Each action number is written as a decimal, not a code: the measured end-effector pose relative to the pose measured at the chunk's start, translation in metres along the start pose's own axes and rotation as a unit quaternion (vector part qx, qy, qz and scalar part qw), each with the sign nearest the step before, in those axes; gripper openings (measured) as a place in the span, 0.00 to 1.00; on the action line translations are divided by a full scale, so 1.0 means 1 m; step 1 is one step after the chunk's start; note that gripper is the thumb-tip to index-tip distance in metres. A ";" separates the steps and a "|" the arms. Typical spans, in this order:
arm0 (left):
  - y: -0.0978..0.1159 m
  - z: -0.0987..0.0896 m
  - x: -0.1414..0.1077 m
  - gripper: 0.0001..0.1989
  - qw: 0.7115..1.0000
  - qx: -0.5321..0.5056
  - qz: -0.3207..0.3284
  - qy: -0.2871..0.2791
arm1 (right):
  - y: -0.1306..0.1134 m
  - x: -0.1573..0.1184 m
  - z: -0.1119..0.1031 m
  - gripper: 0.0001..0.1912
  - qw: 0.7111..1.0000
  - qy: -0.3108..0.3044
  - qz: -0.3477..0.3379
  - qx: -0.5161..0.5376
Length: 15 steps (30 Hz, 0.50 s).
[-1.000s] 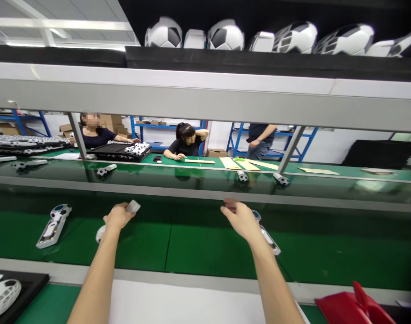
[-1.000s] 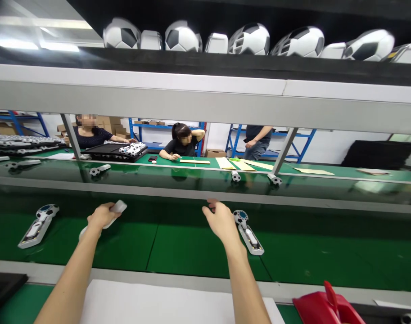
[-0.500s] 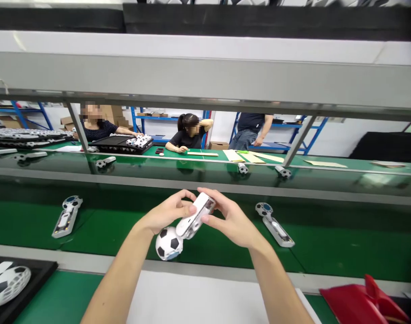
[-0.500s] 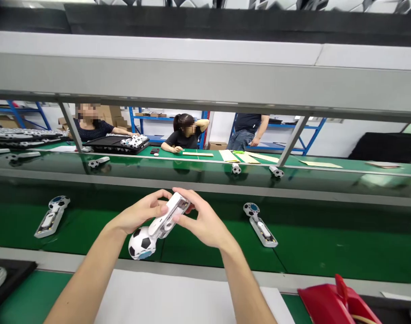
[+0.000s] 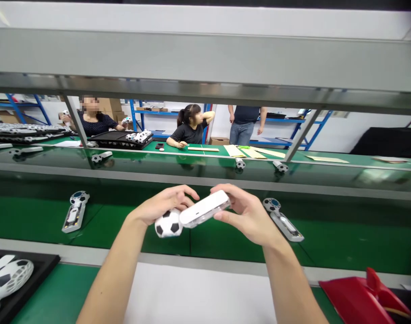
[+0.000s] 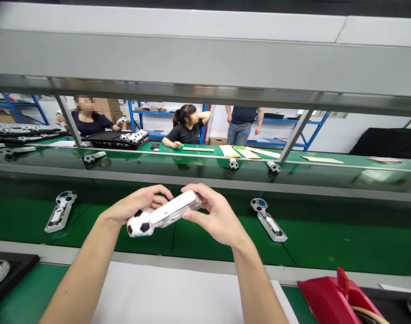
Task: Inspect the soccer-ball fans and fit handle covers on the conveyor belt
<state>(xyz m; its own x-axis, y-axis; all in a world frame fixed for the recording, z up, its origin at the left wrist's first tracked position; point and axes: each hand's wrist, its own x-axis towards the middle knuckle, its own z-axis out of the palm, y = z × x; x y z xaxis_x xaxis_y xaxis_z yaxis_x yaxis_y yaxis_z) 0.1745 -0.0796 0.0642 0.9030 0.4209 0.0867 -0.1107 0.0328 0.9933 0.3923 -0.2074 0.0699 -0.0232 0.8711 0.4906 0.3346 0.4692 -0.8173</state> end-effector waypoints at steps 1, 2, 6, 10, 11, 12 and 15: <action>0.002 -0.005 -0.003 0.31 1.000 -0.008 0.018 0.005 | 0.003 0.001 0.000 0.20 0.999 0.030 -0.006 0.021; 0.004 -0.009 -0.006 0.32 0.999 -0.015 0.042 0.016 | 0.005 0.002 0.000 0.20 0.997 0.059 -0.010 0.041; 0.012 -0.007 -0.011 0.31 0.987 -0.017 0.127 0.099 | 0.013 0.006 -0.001 0.22 0.987 0.147 -0.005 0.062; 0.014 0.011 -0.004 0.31 0.964 0.011 0.171 0.205 | 0.015 0.009 0.002 0.21 0.984 0.178 -0.002 0.007; 0.015 0.014 -0.002 0.30 0.956 0.015 0.184 0.226 | 0.015 0.009 0.002 0.21 0.984 0.180 -0.004 -0.001; 0.015 0.017 0.000 0.30 0.950 0.019 0.194 0.244 | 0.015 0.010 0.003 0.20 0.983 0.181 -0.004 -0.004; 0.016 0.023 0.002 0.29 0.934 0.033 0.211 0.286 | 0.014 0.010 0.004 0.21 0.984 0.179 0.010 -0.007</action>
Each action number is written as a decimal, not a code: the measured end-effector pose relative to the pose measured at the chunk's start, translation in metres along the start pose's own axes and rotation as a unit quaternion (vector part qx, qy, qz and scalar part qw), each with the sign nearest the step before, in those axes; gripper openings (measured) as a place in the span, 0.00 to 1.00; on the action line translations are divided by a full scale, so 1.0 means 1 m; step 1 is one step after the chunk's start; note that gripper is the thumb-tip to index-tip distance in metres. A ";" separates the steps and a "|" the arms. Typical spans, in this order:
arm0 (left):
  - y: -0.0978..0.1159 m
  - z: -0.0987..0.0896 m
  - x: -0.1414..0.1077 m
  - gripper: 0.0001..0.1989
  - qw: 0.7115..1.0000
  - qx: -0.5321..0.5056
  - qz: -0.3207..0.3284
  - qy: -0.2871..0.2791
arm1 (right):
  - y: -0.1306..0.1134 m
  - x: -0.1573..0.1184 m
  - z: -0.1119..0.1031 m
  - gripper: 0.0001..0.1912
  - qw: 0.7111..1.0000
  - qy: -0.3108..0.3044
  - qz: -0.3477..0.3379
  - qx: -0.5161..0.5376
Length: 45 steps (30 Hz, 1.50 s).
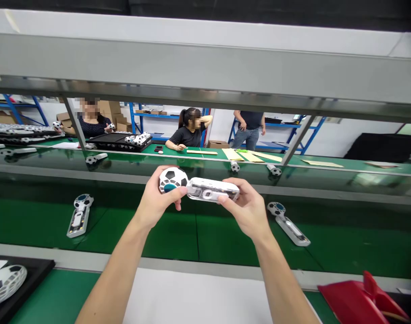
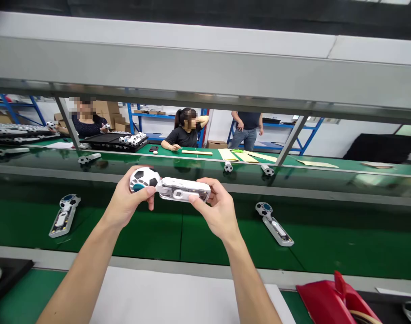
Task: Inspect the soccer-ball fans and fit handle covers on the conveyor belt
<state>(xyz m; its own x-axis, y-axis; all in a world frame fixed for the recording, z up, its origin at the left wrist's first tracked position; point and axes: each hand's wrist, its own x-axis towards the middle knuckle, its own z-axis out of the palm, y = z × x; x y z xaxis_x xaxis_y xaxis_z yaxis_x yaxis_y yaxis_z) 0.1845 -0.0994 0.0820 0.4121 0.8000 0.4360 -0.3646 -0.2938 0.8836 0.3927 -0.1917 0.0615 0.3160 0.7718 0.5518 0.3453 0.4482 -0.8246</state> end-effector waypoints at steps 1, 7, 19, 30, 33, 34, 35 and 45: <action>0.000 0.001 0.000 0.29 1.000 0.009 0.006 0.010 | -0.001 0.000 0.000 0.22 1.000 -0.004 0.007 -0.006; -0.001 0.003 -0.002 0.29 0.997 0.043 0.037 0.045 | -0.004 -0.004 0.005 0.17 0.991 -0.092 -0.025 -0.098; -0.002 -0.007 -0.001 0.34 0.995 0.061 0.071 0.018 | -0.013 -0.014 0.024 0.30 0.966 -0.223 -0.029 -0.125; 0.001 -0.011 0.000 0.25 0.981 0.125 0.130 0.066 | -0.001 -0.012 0.032 0.25 0.912 -0.115 -0.214 -0.331; 0.006 -0.012 0.000 0.17 0.973 0.177 0.101 0.106 | 0.002 -0.014 0.034 0.25 0.883 -0.116 -0.263 -0.372; 0.006 -0.013 0.000 0.15 0.970 0.191 0.091 0.117 | 0.002 -0.014 0.035 0.25 0.879 -0.119 -0.266 -0.377; 0.006 -0.013 0.000 0.14 0.968 0.199 0.084 0.127 | 0.002 -0.015 0.037 0.25 0.878 -0.125 -0.264 -0.380; -0.004 -0.024 0.004 0.07 0.964 0.173 0.081 0.185 | -0.006 -0.025 0.049 0.36 0.870 -0.227 -0.197 -0.391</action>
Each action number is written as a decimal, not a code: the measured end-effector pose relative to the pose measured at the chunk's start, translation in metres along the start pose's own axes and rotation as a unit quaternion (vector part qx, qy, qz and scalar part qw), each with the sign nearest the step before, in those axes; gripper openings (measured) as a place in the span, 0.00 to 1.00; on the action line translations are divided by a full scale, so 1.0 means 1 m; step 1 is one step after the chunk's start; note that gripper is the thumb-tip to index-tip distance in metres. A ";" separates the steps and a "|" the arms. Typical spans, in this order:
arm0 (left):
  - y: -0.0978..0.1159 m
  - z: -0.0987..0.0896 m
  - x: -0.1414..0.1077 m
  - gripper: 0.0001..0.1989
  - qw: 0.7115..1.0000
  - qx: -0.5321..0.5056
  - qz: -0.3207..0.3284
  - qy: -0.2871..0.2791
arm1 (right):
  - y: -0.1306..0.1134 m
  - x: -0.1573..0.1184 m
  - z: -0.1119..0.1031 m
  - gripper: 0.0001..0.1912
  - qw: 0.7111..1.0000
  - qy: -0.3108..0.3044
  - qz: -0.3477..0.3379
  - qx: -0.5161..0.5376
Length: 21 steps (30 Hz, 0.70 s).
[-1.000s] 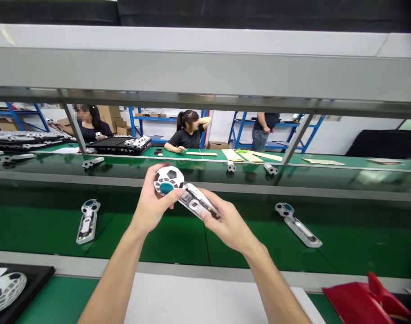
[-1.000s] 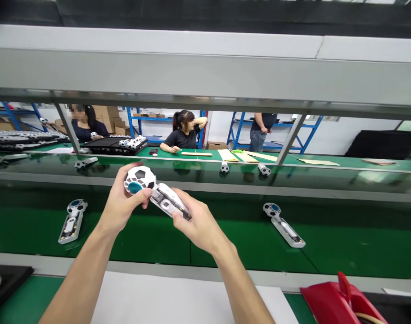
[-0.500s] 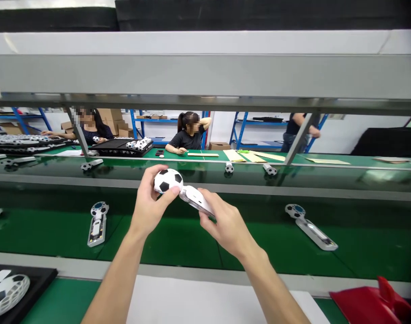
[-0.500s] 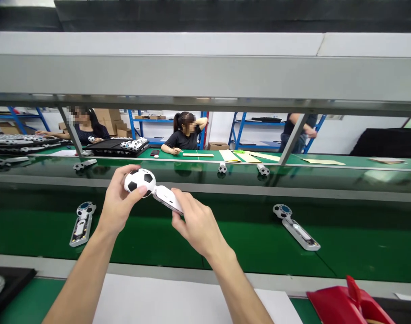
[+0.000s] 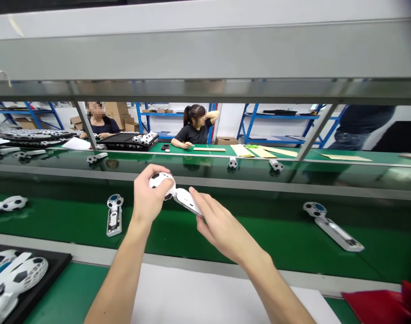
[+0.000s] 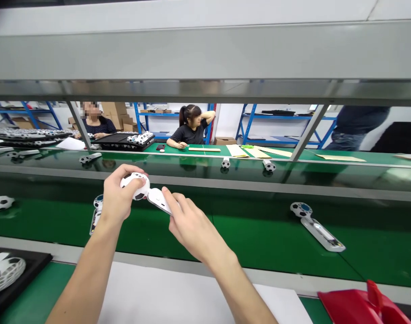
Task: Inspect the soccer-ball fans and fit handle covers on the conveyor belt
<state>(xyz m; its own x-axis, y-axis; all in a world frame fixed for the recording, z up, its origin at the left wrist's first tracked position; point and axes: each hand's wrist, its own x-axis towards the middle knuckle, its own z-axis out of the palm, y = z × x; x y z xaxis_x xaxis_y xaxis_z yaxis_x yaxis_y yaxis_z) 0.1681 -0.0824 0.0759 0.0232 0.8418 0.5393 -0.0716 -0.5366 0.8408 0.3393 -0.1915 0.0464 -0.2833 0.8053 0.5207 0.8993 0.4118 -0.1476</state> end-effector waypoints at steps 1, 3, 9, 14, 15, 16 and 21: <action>0.000 0.000 0.000 0.07 1.000 -0.004 -0.004 -0.001 | 0.000 0.000 0.000 0.36 1.000 -0.002 -0.002 0.000; 0.002 0.001 0.001 0.07 1.000 -0.011 -0.015 0.000 | 0.001 0.001 0.001 0.35 1.000 0.000 -0.004 0.007; 0.008 0.004 0.001 0.09 0.997 0.001 -0.080 0.008 | -0.001 0.002 0.006 0.34 0.999 -0.009 -0.007 0.032; 0.005 0.002 0.002 0.06 0.997 -0.001 -0.072 0.008 | -0.002 0.002 0.017 0.34 0.999 0.024 -0.026 0.013; 0.004 0.002 0.002 0.05 0.998 -0.004 -0.070 0.010 | -0.002 0.003 0.019 0.34 0.999 0.035 -0.029 0.007; 0.003 0.002 0.003 0.05 0.997 -0.005 -0.071 0.014 | -0.002 0.003 0.021 0.34 0.999 0.045 -0.031 0.001; 0.002 0.005 0.003 0.07 0.996 -0.004 -0.086 0.023 | -0.001 0.003 0.028 0.34 0.998 0.058 -0.020 -0.011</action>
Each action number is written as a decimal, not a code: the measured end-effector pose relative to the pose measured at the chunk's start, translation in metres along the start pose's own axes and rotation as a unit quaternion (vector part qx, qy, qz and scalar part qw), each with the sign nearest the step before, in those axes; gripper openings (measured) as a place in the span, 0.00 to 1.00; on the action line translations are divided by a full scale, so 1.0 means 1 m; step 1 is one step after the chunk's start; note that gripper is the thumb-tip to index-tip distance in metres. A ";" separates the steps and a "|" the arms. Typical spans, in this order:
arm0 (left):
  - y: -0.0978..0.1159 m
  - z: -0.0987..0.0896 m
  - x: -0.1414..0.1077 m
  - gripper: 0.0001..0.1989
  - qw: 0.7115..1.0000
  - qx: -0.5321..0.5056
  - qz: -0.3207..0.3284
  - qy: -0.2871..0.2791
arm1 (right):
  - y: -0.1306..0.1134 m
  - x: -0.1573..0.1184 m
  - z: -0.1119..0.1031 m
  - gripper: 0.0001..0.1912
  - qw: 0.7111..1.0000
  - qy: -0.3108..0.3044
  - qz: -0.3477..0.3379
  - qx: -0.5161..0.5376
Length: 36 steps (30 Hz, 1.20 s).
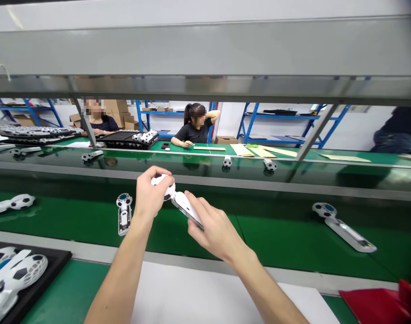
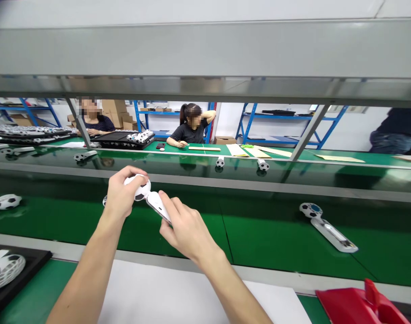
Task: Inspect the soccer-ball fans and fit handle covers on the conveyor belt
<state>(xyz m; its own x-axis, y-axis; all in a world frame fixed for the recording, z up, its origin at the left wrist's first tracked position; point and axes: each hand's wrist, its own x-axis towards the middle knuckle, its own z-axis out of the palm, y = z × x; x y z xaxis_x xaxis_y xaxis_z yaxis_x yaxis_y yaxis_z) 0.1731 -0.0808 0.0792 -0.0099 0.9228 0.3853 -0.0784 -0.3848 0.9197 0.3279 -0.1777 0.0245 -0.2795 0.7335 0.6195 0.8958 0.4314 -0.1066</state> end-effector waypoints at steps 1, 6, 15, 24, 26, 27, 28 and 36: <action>0.000 0.001 0.000 0.07 1.000 0.000 0.000 -0.001 | 0.000 0.000 0.001 0.34 1.000 -0.002 0.004 0.002; 0.004 0.002 -0.001 0.09 1.000 0.021 -0.014 -0.017 | -0.001 0.000 -0.001 0.35 0.999 -0.028 0.028 0.019; 0.007 0.003 -0.003 0.10 0.997 0.054 -0.049 -0.034 | 0.001 -0.001 -0.005 0.34 0.990 -0.076 0.075 0.092; -0.003 0.007 0.000 0.09 0.999 0.023 -0.032 -0.024 | 0.000 -0.001 -0.002 0.35 0.981 -0.099 0.104 0.131; -0.004 0.007 0.000 0.10 0.997 0.042 -0.047 -0.037 | 0.001 0.000 -0.004 0.35 0.977 -0.110 0.116 0.145; -0.004 0.007 0.001 0.11 0.996 0.055 -0.058 -0.043 | 0.001 0.000 -0.004 0.35 0.974 -0.115 0.121 0.151; -0.004 0.007 0.001 0.12 0.994 0.068 -0.068 -0.049 | 0.002 0.001 -0.005 0.36 0.972 -0.120 0.125 0.156; -0.007 0.007 0.003 0.12 0.991 0.108 -0.061 -0.045 | 0.004 0.000 -0.006 0.35 0.967 -0.131 0.134 0.171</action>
<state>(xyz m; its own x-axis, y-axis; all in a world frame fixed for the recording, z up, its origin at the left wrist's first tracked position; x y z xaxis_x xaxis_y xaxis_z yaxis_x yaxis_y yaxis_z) 0.1805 -0.0757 0.0743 0.0763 0.9608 0.2667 0.1419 -0.2752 0.9508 0.3333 -0.1788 0.0290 -0.1717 0.9315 0.3205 0.7937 0.3236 -0.5152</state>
